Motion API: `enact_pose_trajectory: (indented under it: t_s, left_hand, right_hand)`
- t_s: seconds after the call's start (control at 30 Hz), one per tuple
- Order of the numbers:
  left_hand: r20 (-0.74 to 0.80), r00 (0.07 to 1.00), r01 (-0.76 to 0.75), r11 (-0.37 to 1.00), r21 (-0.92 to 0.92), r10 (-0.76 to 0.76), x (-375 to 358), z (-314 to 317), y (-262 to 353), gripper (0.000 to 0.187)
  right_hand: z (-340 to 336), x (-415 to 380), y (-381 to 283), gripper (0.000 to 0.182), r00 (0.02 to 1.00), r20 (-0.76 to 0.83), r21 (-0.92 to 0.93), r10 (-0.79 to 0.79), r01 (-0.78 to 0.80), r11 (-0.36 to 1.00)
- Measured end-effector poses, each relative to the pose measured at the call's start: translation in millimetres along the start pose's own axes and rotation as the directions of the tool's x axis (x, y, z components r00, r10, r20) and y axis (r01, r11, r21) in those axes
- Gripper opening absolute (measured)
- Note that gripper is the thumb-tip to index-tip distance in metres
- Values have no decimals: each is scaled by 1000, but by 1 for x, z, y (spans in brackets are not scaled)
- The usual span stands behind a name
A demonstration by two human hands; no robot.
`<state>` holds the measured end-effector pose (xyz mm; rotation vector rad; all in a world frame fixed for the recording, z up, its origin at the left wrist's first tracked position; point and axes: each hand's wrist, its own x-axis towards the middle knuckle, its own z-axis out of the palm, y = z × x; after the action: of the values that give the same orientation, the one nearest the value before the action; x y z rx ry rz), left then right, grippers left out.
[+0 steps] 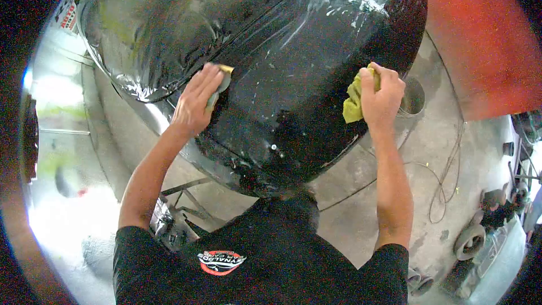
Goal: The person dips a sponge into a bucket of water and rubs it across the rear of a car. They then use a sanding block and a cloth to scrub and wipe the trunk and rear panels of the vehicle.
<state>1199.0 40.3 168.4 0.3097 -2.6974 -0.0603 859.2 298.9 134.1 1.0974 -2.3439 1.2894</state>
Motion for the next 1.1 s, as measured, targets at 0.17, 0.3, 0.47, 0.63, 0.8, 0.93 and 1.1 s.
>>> enact_pose_trajectory:
  t_s: [0.17,0.3,0.47,0.63,0.8,0.93,1.1]
  left_hand:
    - [15,1000,0,1000,28,-1,83,32,16,56]
    - [23,998,-55,989,139,53,229,111,5,38]
    - [27,993,-113,988,109,111,242,112,-13,26]
    - [47,998,-53,997,52,51,160,68,-5,44]
    - [-9,987,-160,976,147,163,279,133,-13,40]
    - [25,991,-133,964,231,131,363,176,-22,26]
    - [11,972,-236,967,98,236,252,126,-20,41]
  right_hand:
    - [0,1,-3,31,999,18,-17,-26,27,999]
    - [-2,1,-2,32,999,37,-6,4,-3,1000]
    - [-4,-1,-1,33,999,39,23,-12,12,1000]
    - [-4,2,-5,34,999,20,14,-29,29,999]
    - [-2,2,3,36,999,17,26,-52,51,998]
    - [0,0,9,35,998,-7,34,-62,63,997]
    - [-1,0,7,34,999,-21,46,-45,46,998]
